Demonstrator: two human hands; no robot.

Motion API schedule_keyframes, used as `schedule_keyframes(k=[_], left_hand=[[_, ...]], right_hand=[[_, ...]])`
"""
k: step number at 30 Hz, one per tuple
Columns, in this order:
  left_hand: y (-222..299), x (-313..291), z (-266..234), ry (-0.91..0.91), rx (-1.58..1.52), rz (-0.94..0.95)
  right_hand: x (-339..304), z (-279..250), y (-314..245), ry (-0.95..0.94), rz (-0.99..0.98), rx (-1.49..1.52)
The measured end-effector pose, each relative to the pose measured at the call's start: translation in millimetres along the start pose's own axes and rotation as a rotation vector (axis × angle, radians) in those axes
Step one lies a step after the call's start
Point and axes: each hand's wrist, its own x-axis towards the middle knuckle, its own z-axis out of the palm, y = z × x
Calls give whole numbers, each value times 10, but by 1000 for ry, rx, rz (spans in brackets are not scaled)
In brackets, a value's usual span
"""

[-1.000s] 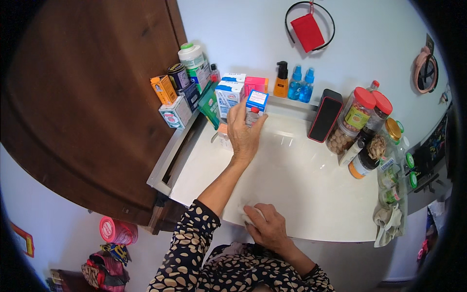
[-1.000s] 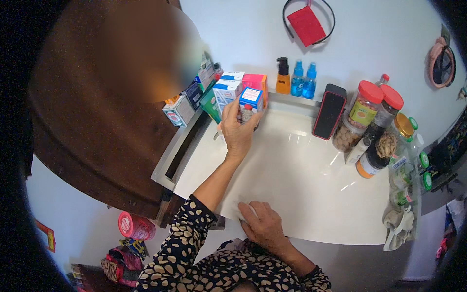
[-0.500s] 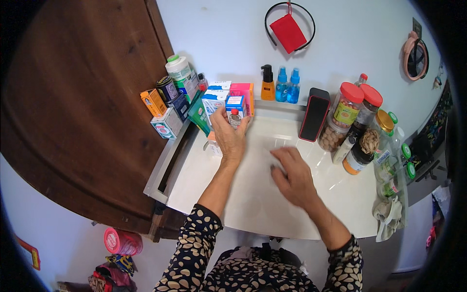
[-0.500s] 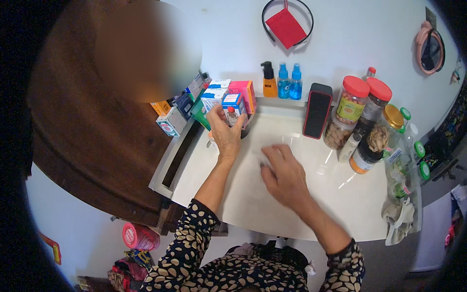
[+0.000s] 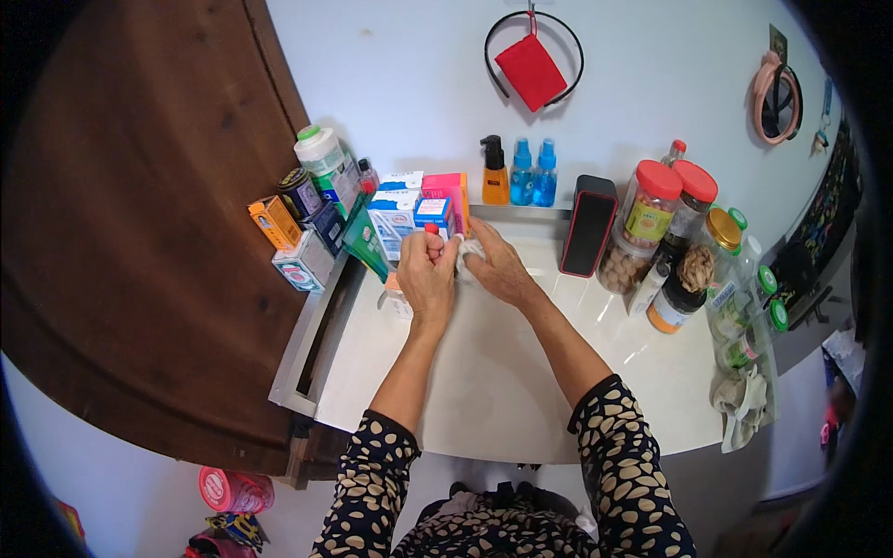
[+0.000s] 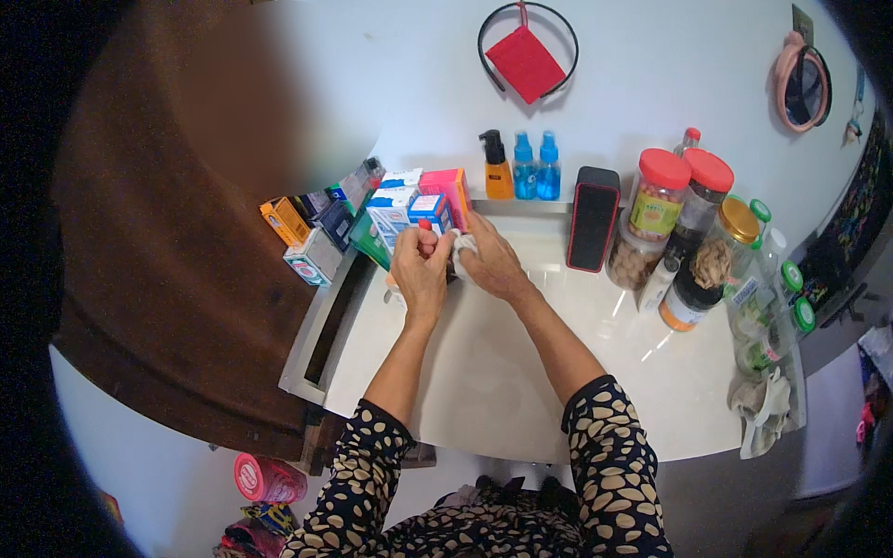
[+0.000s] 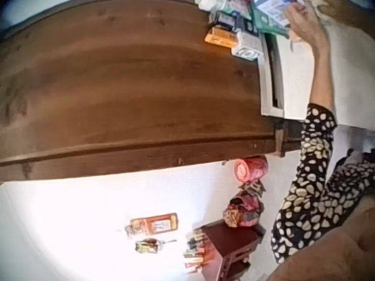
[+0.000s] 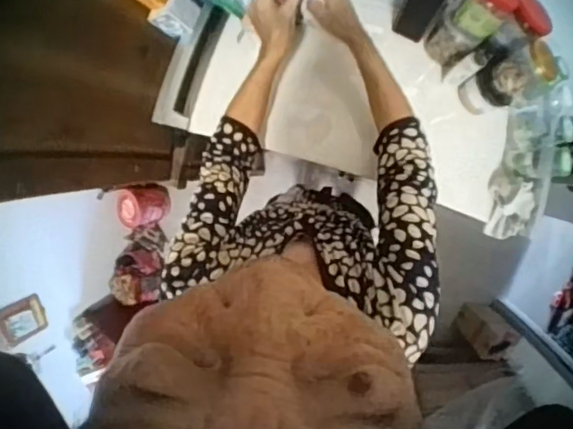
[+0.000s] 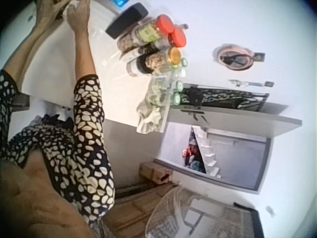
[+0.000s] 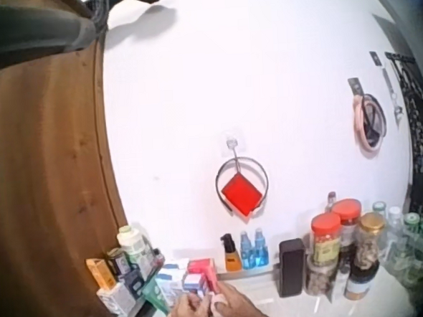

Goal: The person wipes several small rectangular boxes and a black rectangular case with a white cloth. The person handles the items one by one, wiping all sides of each box before placing it back on the counter. The items include a white box, a pink box, a small white box, a blue box, and a black case.

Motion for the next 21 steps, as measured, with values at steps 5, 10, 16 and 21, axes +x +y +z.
schedule_keyframes(k=[5,10,16,21], left_hand=[[-47,-26,57,-12,-25,-15],[92,-117,16,49,159,242],[601,-358,556,-200,-78,186],[749,-508,1271,-398,-259,-11]], right_hand=[[-116,-22,-32,51,-15,36],[-544,-419,-252,20,40,-87],[-1442,-896,-95,-31,137,-198],[-1731,-920,-20,50,151,-206]])
